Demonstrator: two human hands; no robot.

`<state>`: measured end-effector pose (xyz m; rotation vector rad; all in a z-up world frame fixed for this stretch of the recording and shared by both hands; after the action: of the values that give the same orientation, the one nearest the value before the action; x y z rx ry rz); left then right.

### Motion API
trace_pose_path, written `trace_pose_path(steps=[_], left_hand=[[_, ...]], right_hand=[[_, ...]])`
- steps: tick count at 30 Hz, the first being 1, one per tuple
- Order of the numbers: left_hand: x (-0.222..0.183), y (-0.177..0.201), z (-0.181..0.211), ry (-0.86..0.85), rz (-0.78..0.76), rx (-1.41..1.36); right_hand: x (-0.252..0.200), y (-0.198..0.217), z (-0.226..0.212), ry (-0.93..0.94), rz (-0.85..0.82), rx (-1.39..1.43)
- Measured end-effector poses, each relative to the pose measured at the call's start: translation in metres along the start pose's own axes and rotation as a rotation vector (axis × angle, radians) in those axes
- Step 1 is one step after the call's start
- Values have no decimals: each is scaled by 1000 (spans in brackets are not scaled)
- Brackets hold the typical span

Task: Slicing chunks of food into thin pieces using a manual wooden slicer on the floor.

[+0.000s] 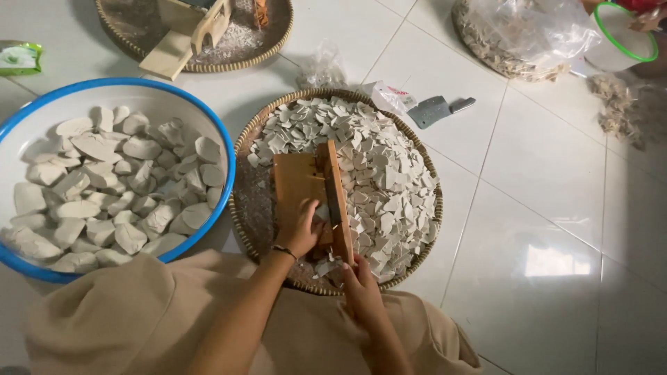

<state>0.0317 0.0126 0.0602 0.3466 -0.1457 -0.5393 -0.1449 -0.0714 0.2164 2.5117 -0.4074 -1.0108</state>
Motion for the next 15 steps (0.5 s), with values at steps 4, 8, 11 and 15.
trace_pose_path(steps=[4,8,11,15], left_hand=[[-14,17,36,-55,68,80],[-12,13,18,-159,101,46],[-8,5,6,-259,160,100],[-8,16,28,-154,130,-117]], right_hand=[[12,-4,8,-68,-1,151],[15,-5,11,11,44,-81],[9,1,3,22,60,-144],[-1,13,-11,33,77,-188]])
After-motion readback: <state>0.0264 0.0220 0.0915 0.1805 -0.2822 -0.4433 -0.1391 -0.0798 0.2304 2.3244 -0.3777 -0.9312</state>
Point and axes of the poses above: each hand's wrist, its own x-axis towards the middle knuckle, its own y-axis out of the back of the hand, z = x × y, the point moved 4 cm from there along x, towards the middle knuckle, and after that the axes turned 11 degrees about -x, right-handed, at the moved point
